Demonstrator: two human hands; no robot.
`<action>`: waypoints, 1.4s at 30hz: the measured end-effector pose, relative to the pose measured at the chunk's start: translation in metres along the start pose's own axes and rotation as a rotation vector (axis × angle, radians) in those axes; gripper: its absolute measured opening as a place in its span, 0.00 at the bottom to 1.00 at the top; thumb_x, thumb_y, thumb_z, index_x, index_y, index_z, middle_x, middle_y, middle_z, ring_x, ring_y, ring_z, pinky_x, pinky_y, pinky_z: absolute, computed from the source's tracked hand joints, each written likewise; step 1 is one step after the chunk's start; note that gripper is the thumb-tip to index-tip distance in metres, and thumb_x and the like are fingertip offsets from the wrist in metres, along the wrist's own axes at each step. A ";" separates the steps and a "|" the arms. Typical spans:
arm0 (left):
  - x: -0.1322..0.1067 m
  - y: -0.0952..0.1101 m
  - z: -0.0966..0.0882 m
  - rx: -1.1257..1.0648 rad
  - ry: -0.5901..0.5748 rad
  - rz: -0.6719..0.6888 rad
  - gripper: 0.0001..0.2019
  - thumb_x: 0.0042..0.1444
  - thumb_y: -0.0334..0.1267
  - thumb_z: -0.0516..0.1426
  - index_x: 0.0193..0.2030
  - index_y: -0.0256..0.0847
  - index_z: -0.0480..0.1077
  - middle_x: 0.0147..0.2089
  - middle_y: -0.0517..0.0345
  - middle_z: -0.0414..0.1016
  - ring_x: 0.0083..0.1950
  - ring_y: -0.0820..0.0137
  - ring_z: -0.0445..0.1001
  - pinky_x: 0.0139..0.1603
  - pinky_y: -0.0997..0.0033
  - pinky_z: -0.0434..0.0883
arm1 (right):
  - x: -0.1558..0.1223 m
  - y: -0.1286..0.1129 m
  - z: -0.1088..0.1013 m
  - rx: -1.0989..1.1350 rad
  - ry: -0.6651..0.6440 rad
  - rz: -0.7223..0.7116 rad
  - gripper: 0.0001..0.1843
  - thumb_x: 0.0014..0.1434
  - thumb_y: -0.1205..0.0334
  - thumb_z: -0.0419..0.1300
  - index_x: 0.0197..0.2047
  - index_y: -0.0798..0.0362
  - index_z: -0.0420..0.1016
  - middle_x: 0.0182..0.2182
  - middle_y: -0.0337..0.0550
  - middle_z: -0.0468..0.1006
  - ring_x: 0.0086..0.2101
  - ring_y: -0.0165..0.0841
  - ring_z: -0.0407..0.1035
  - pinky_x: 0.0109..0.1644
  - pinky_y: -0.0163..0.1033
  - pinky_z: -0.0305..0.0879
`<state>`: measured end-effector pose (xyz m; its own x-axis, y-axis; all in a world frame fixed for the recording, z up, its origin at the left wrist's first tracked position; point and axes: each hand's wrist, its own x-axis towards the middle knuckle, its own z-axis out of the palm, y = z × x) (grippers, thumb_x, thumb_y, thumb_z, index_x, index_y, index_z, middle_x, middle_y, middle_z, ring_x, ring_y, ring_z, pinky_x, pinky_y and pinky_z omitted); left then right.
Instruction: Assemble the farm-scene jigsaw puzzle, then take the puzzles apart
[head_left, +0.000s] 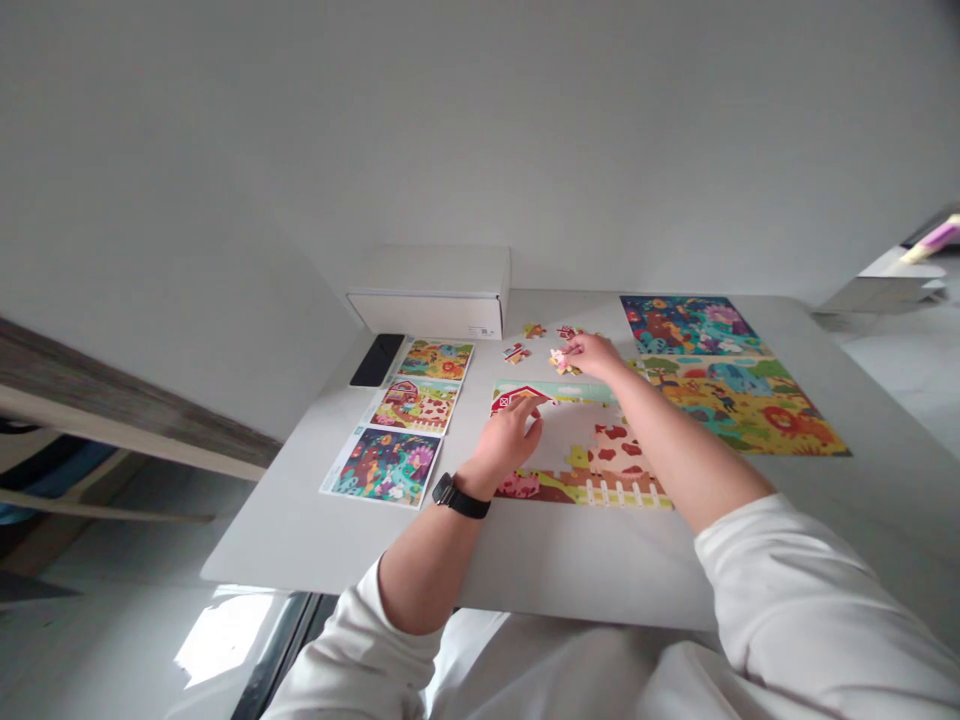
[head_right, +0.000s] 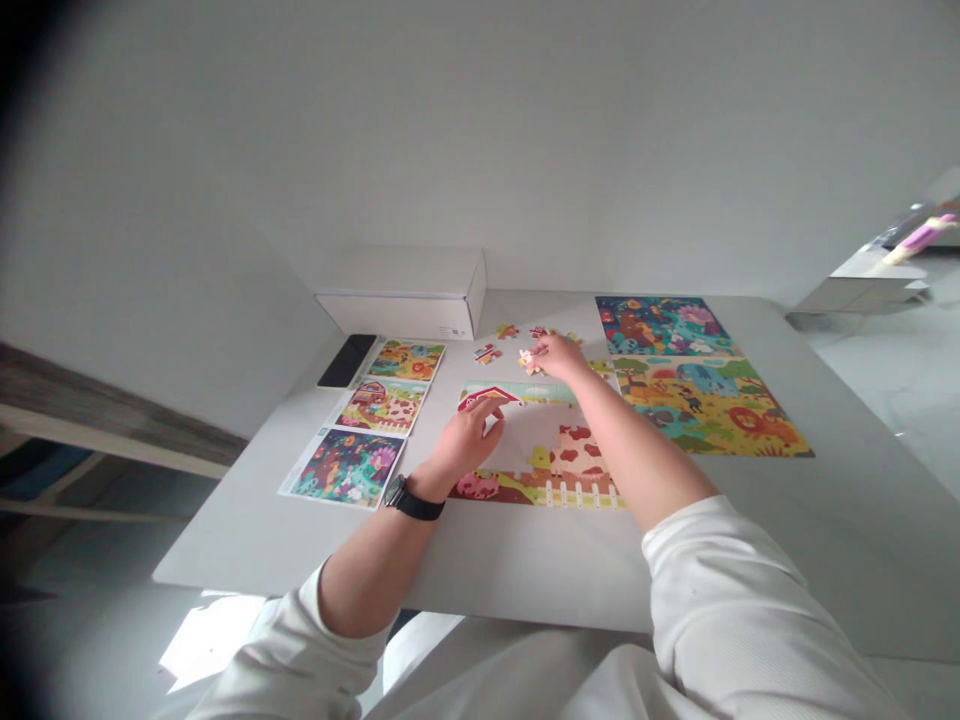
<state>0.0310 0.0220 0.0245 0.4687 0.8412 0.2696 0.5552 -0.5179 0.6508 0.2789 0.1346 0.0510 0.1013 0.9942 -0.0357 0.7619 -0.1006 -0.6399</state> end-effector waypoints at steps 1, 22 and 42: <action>0.000 -0.001 0.001 -0.002 0.002 0.007 0.21 0.68 0.31 0.56 0.66 0.43 0.75 0.60 0.49 0.82 0.50 0.63 0.83 0.52 0.63 0.79 | -0.009 0.005 -0.005 0.108 -0.010 -0.001 0.08 0.54 0.63 0.72 0.38 0.51 0.82 0.36 0.43 0.86 0.37 0.36 0.78 0.43 0.38 0.71; 0.039 0.043 -0.011 -0.357 0.135 -0.059 0.17 0.65 0.41 0.63 0.59 0.42 0.75 0.43 0.55 0.81 0.35 0.73 0.75 0.36 0.74 0.69 | -0.152 0.041 -0.027 0.909 -0.029 0.004 0.28 0.46 0.40 0.78 0.39 0.48 0.73 0.31 0.33 0.73 0.27 0.27 0.58 0.28 0.33 0.53; 0.018 0.029 0.031 -0.170 -0.087 -0.078 0.14 0.62 0.36 0.64 0.55 0.43 0.77 0.39 0.58 0.85 0.34 0.71 0.78 0.35 0.73 0.68 | -0.156 0.055 -0.007 0.436 -0.050 -0.143 0.19 0.57 0.49 0.72 0.48 0.47 0.78 0.36 0.38 0.80 0.33 0.33 0.72 0.36 0.37 0.66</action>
<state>0.0769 0.0170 0.0260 0.4906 0.8572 0.1564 0.4713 -0.4120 0.7798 0.3092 -0.0264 0.0268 -0.0247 0.9986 0.0464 0.4245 0.0525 -0.9039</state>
